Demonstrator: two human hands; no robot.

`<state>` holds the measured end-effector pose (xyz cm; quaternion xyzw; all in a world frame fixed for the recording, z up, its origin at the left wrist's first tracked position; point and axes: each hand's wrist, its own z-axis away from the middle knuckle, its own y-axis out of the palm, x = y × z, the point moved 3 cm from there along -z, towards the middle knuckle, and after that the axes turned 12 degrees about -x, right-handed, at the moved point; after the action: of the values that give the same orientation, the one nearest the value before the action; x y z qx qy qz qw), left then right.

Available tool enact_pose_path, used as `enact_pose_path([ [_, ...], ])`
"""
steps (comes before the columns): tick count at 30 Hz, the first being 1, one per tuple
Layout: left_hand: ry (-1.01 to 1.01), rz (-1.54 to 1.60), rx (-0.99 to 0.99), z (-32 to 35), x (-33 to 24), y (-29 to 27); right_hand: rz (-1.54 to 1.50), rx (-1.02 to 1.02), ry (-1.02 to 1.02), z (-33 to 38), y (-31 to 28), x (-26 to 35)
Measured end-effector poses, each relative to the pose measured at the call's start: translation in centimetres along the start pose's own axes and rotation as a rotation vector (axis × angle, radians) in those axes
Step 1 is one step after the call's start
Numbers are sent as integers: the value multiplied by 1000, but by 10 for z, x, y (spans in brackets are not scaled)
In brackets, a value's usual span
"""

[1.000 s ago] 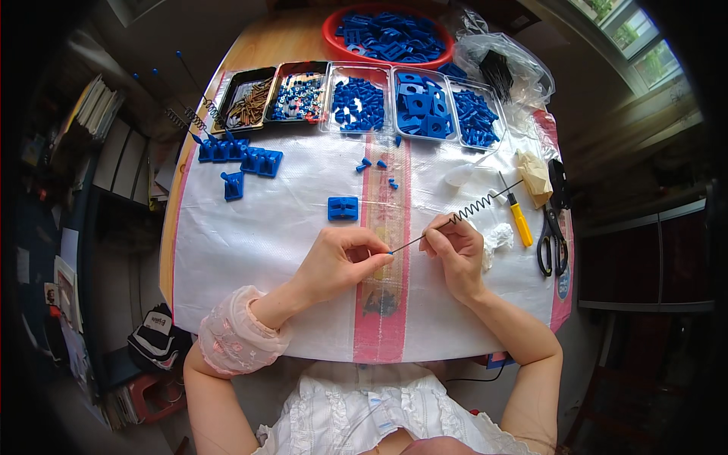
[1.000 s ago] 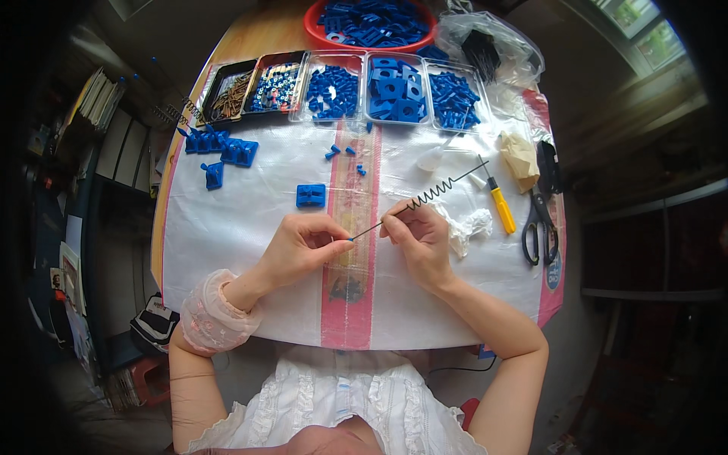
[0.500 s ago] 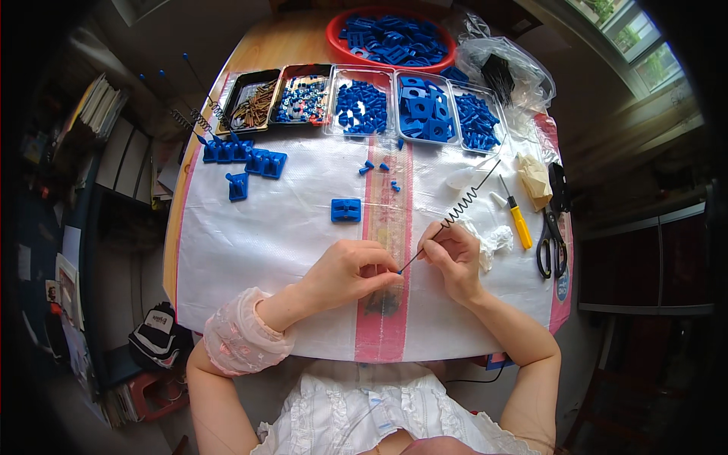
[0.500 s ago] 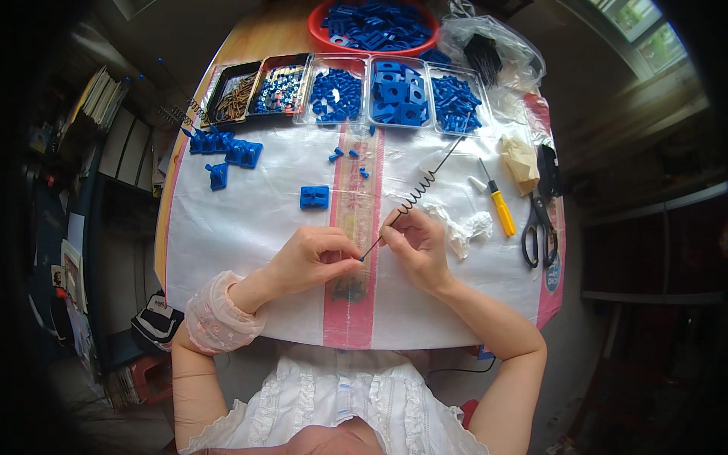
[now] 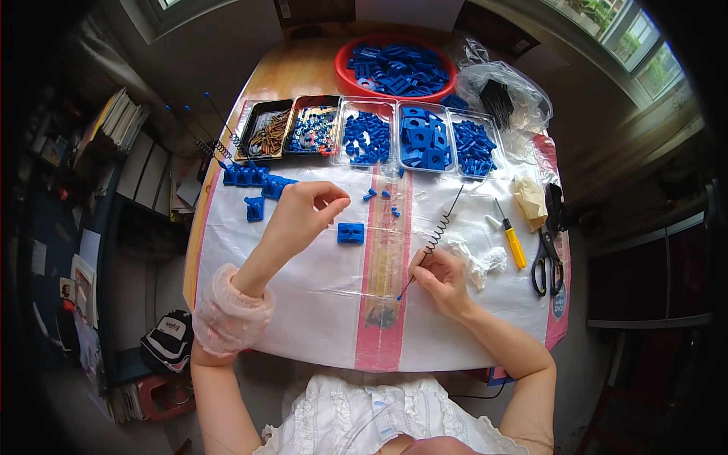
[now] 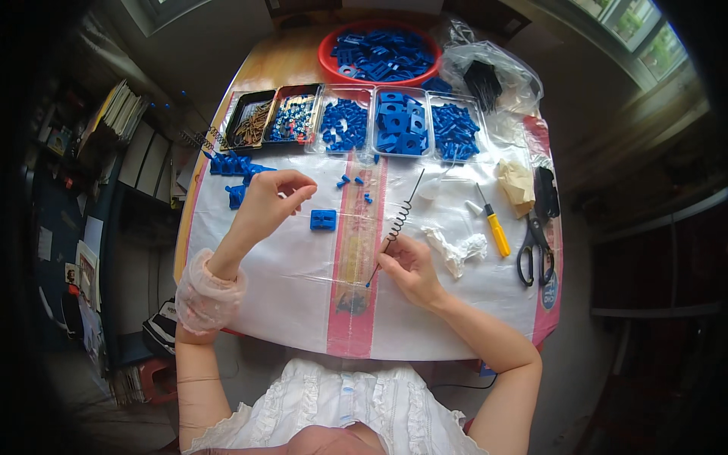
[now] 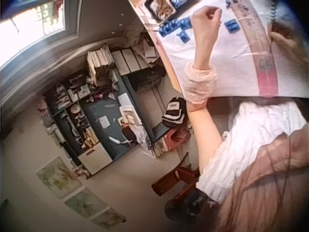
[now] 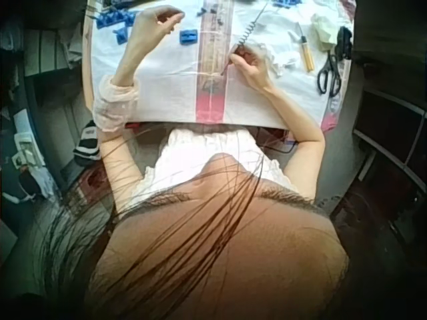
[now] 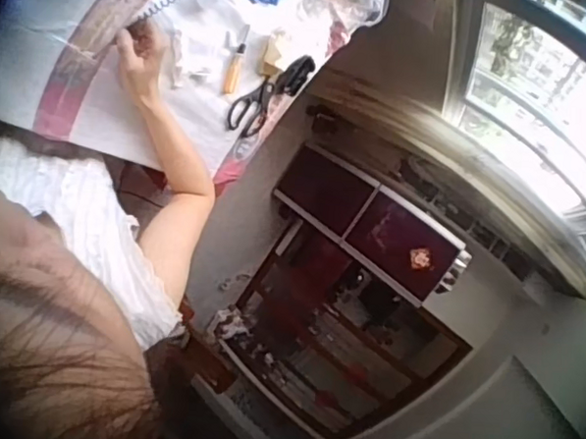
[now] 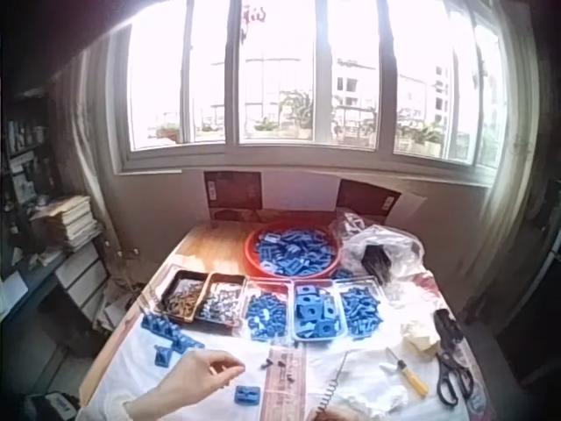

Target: Manually assemble plastic components and a spring onto a rod, then apply adhesive using a small applicator.

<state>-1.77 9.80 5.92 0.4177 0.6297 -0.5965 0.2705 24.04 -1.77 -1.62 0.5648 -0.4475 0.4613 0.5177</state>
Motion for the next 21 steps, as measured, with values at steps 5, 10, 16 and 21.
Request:
enact_pose_path([
  [5,100,-60,56,-41,32,38,12,3,-24,0,-2,-6],
  [10,71,-173,124,-51,37,52,1,-10,-3,1,-2,-7],
  [16,56,-75,97,-48,41,49,44,-12,-23,0,-2,-11],
  [21,-66,255,103,-9,6,28,208,29,-88,1,-2,-4],
])
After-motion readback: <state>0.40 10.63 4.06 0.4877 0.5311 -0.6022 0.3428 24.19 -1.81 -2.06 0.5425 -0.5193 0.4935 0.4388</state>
